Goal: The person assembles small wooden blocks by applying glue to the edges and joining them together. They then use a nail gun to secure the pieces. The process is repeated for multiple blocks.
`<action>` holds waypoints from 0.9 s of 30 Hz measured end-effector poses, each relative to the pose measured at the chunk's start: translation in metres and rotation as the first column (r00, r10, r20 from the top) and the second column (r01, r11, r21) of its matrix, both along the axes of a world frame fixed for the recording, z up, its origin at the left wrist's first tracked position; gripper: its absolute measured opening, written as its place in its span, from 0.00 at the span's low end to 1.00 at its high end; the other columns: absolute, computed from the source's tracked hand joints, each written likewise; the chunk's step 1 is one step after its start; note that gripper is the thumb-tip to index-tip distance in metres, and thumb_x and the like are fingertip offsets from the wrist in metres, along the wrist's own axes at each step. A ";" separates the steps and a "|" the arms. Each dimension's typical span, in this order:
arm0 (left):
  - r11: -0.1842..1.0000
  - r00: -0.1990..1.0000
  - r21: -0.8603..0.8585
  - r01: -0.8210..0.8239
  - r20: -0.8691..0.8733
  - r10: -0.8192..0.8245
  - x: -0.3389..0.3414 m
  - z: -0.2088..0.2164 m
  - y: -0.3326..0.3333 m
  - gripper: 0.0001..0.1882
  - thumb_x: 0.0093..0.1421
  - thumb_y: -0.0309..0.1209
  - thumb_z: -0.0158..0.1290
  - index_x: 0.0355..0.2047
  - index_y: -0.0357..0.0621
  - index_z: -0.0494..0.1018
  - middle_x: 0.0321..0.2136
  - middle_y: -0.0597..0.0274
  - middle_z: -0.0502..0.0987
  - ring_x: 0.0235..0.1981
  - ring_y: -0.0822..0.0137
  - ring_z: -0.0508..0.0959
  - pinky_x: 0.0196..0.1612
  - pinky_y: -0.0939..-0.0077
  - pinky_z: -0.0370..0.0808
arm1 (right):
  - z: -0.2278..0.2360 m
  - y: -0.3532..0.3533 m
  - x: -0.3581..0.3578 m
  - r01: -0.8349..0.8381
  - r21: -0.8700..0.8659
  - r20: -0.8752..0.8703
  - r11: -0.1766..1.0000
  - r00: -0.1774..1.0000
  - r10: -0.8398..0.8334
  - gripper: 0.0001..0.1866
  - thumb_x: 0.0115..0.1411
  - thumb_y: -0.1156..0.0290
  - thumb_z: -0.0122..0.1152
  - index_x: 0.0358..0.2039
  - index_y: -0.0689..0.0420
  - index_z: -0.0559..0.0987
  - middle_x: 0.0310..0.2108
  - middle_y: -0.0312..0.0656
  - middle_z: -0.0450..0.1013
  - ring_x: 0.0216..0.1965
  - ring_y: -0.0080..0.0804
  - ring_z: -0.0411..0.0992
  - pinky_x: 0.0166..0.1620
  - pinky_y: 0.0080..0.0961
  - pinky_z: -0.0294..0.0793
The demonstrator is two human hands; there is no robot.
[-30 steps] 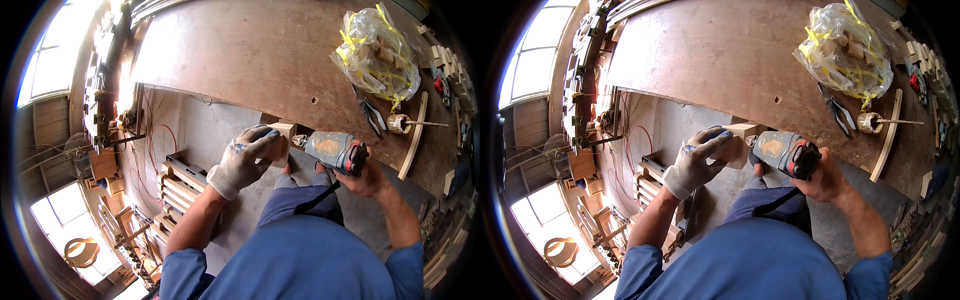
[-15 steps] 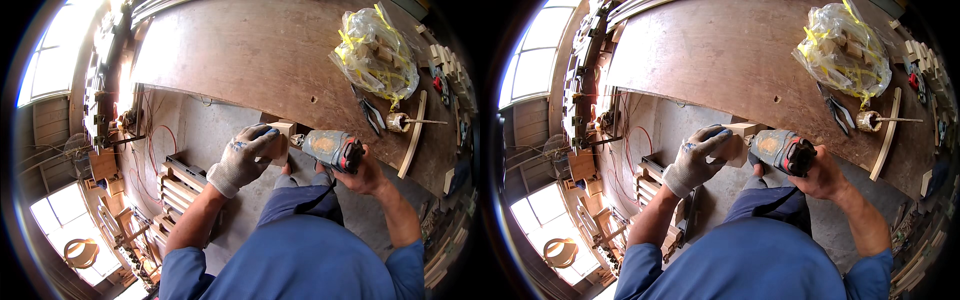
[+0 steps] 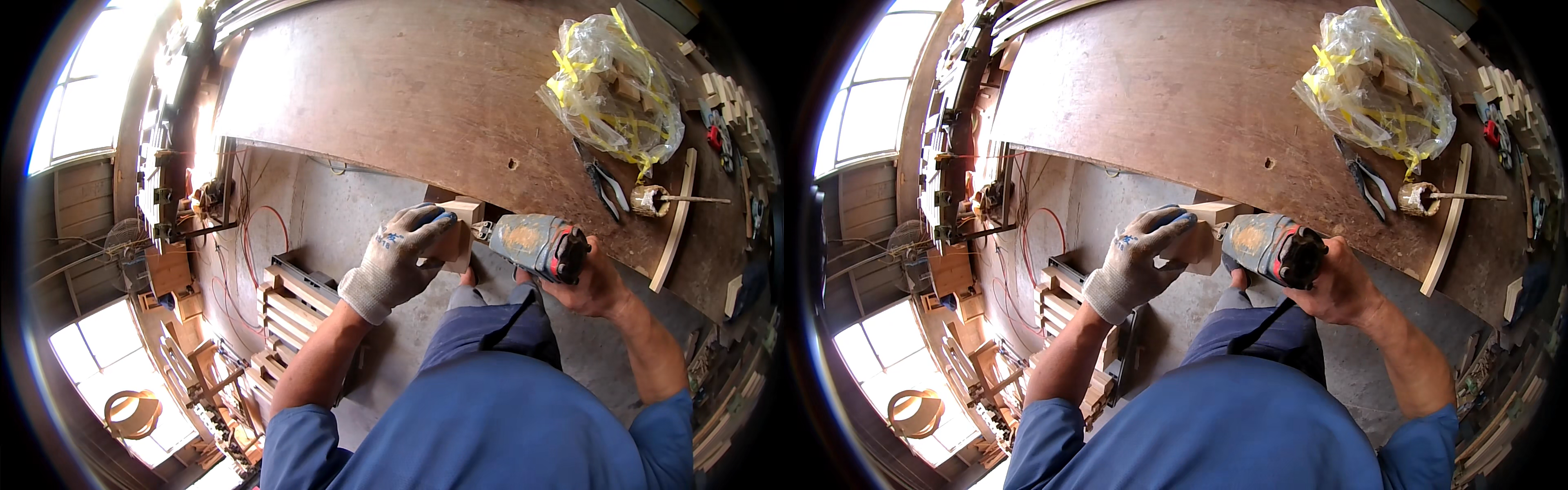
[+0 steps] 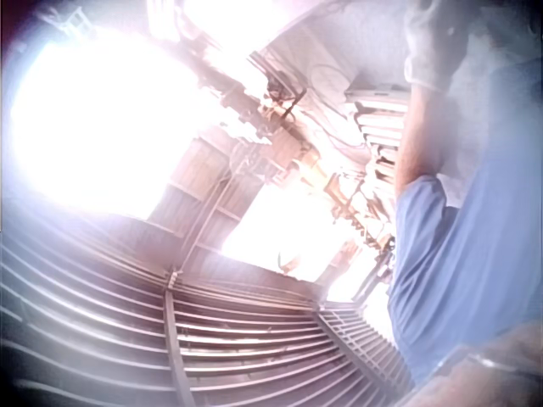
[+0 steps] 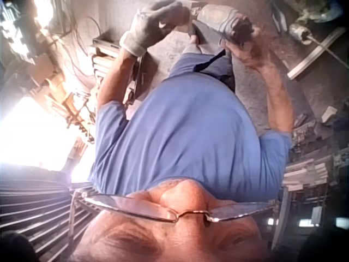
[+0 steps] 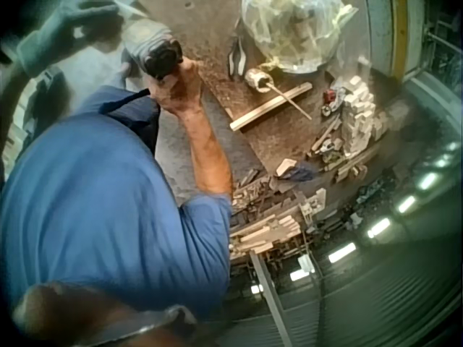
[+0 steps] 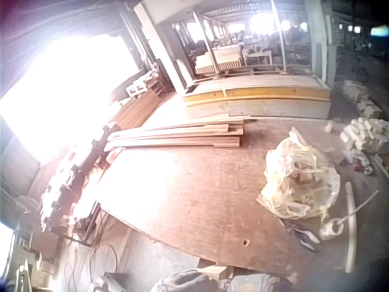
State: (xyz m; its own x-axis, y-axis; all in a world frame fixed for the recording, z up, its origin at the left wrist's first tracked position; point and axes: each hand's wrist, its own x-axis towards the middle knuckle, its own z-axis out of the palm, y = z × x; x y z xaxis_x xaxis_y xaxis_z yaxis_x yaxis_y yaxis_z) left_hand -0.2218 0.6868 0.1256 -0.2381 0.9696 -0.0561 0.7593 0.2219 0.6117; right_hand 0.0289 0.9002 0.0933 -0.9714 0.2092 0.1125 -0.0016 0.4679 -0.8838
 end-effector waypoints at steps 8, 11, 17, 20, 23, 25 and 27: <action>1.000 1.000 -0.008 0.008 0.001 -0.008 -0.001 0.000 -0.001 0.35 0.47 0.23 0.72 0.59 0.46 0.79 0.58 0.46 0.79 0.57 0.41 0.80 0.58 0.53 0.81 | 0.004 0.000 -0.003 0.006 -0.029 -0.031 1.000 0.999 -0.007 0.09 0.52 0.75 0.69 0.34 0.57 0.80 0.29 0.49 0.79 0.30 0.54 0.80 0.34 0.41 0.80; 1.000 1.000 -0.010 0.011 -0.023 -0.011 -0.001 0.001 -0.001 0.36 0.47 0.22 0.73 0.59 0.46 0.79 0.58 0.45 0.78 0.57 0.42 0.80 0.58 0.54 0.82 | 0.003 0.000 -0.003 -0.001 -0.028 -0.019 1.000 1.000 0.000 0.09 0.52 0.75 0.70 0.34 0.56 0.80 0.30 0.48 0.79 0.30 0.54 0.80 0.34 0.41 0.80; 1.000 1.000 -0.009 0.002 -0.006 -0.003 -0.001 0.000 0.000 0.35 0.47 0.23 0.72 0.59 0.45 0.79 0.58 0.45 0.79 0.57 0.41 0.80 0.59 0.53 0.80 | 0.007 0.002 0.000 -0.048 0.009 0.105 0.999 0.993 0.047 0.13 0.51 0.74 0.72 0.39 0.55 0.86 0.39 0.46 0.83 0.40 0.52 0.81 0.45 0.41 0.81; 1.000 1.000 -0.017 0.008 -0.024 -0.008 0.000 0.004 0.000 0.36 0.47 0.21 0.73 0.59 0.45 0.79 0.59 0.44 0.78 0.58 0.41 0.80 0.59 0.55 0.82 | 0.003 0.001 0.000 -0.043 -0.040 0.114 0.998 0.992 0.048 0.12 0.51 0.74 0.72 0.38 0.55 0.86 0.38 0.46 0.83 0.40 0.52 0.81 0.45 0.41 0.81; 1.000 1.000 -0.022 0.005 -0.015 -0.005 -0.001 0.004 0.000 0.36 0.46 0.20 0.73 0.59 0.45 0.79 0.59 0.44 0.78 0.58 0.41 0.80 0.59 0.54 0.81 | 0.008 0.002 -0.003 -0.050 -0.026 0.119 0.998 0.991 0.053 0.12 0.51 0.73 0.72 0.39 0.55 0.86 0.38 0.45 0.84 0.40 0.51 0.82 0.44 0.41 0.82; 1.000 1.000 -0.024 0.004 -0.010 -0.005 0.000 0.005 0.001 0.36 0.47 0.20 0.73 0.59 0.46 0.79 0.59 0.44 0.78 0.58 0.41 0.80 0.59 0.55 0.82 | 0.008 0.002 -0.002 -0.050 -0.030 0.121 0.998 0.991 0.053 0.13 0.52 0.73 0.72 0.40 0.55 0.86 0.39 0.45 0.84 0.40 0.51 0.82 0.45 0.41 0.82; 1.000 1.000 -0.031 0.001 -0.008 -0.002 0.000 0.005 0.001 0.36 0.47 0.20 0.73 0.59 0.46 0.79 0.59 0.44 0.78 0.58 0.41 0.80 0.59 0.55 0.82 | 0.006 0.002 -0.004 -0.037 -0.024 0.074 0.999 0.997 0.038 0.11 0.52 0.74 0.71 0.38 0.56 0.84 0.36 0.46 0.82 0.37 0.51 0.81 0.41 0.41 0.81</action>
